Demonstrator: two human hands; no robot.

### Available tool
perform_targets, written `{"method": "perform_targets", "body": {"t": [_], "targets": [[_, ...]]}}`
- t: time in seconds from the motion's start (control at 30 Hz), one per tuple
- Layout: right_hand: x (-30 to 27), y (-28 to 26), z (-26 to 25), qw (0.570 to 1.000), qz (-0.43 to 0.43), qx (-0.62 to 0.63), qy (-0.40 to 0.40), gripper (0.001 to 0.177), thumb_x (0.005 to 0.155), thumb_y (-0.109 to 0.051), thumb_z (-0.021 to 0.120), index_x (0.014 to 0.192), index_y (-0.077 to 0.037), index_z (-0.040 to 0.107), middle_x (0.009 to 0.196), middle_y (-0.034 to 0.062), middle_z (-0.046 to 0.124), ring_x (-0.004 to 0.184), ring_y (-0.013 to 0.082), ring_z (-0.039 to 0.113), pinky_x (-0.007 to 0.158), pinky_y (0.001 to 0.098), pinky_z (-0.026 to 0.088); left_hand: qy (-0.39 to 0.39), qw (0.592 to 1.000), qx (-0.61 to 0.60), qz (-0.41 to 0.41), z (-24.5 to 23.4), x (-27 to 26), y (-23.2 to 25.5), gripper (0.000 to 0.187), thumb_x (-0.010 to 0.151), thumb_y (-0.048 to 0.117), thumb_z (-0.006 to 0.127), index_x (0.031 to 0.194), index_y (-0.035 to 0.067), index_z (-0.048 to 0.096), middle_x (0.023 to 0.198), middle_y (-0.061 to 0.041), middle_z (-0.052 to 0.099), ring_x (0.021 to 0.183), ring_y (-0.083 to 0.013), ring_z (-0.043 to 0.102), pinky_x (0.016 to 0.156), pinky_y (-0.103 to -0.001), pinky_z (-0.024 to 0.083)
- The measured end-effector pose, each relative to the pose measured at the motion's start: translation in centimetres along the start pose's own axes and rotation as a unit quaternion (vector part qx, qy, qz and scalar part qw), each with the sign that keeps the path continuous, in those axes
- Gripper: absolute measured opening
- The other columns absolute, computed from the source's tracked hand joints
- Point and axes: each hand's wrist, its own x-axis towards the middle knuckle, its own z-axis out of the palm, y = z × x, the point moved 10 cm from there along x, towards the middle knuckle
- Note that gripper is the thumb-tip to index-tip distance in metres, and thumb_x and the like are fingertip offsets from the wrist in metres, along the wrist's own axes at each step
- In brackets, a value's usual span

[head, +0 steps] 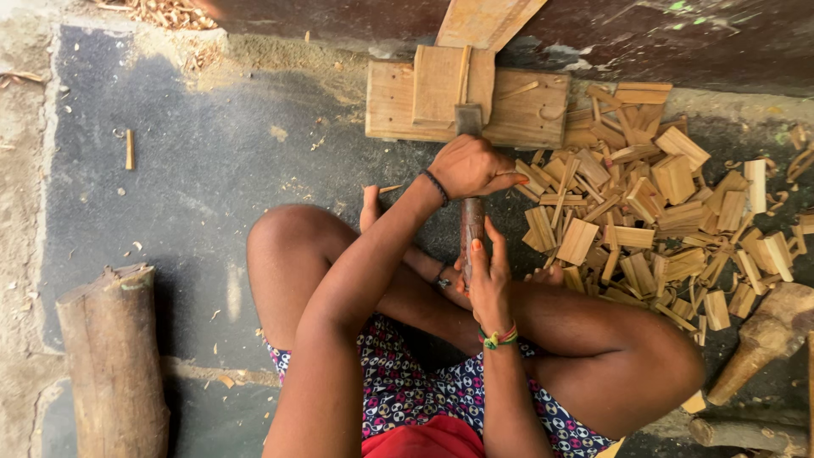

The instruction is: The person sits cross-legged on the floor and uses a chisel and mallet to carve a wooden block. They repeatedly strike the chisel to shape the wood, creating a pile of wood shavings.

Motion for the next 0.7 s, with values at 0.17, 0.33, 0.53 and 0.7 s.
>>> {"method": "perform_targets", "body": {"t": [0.17, 0.33, 0.53, 0.7], "targets": [[-0.1, -0.1, 0.6, 1.0, -0.016, -0.001, 0.001, 0.052, 0.106, -0.036, 0.046, 0.154, -0.015, 0.039, 0.076, 0.0084, 0.06, 0.047, 0.0097, 0.05, 0.04, 0.0219, 0.042, -0.014, 1.0, -0.019, 0.003, 0.2, 0.0, -0.5, 0.042, 0.098, 0.046, 0.068, 0.073, 0.014, 0.077, 0.064, -0.009, 0.07, 0.054, -0.0299, 0.066, 0.05, -0.042, 0.05], [0.8, -0.5, 1.0, 0.999, -0.047, -0.016, 0.0, 0.051, 0.108, -0.035, 0.046, 0.153, -0.013, 0.039, 0.085, 0.0085, 0.059, 0.058, 0.009, 0.054, 0.041, 0.0213, 0.045, 0.012, 0.999, -0.016, 0.033, -0.1, 0.4, -0.7, 0.036, 0.097, 0.047, 0.066, 0.083, 0.018, 0.081, 0.07, -0.006, 0.074, 0.056, -0.0282, 0.068, 0.05, -0.04, 0.052], [1.0, -0.7, 1.2, 0.999, -0.042, -0.019, 0.005, 0.051, 0.107, -0.036, 0.046, 0.152, -0.013, 0.038, 0.088, 0.0081, 0.059, 0.06, 0.0099, 0.055, 0.041, 0.0221, 0.045, -0.009, 0.999, -0.044, 0.026, 1.4, 0.4, -1.8, 0.033, 0.098, 0.047, 0.064, 0.092, 0.02, 0.082, 0.075, -0.005, 0.076, 0.051, -0.0235, 0.068, 0.049, -0.038, 0.053], [4.6, -3.4, 2.1, 0.999, -0.025, -0.04, 0.011, 0.052, 0.107, -0.039, 0.046, 0.153, -0.017, 0.037, 0.077, 0.0082, 0.058, 0.047, 0.0127, 0.048, 0.037, 0.0242, 0.037, -0.037, 0.998, 0.043, -0.014, 0.8, 4.1, -6.2, 0.05, 0.1, 0.054, 0.064, 0.071, 0.015, 0.074, 0.063, -0.008, 0.07, 0.055, -0.0293, 0.066, 0.054, -0.042, 0.053]]}}
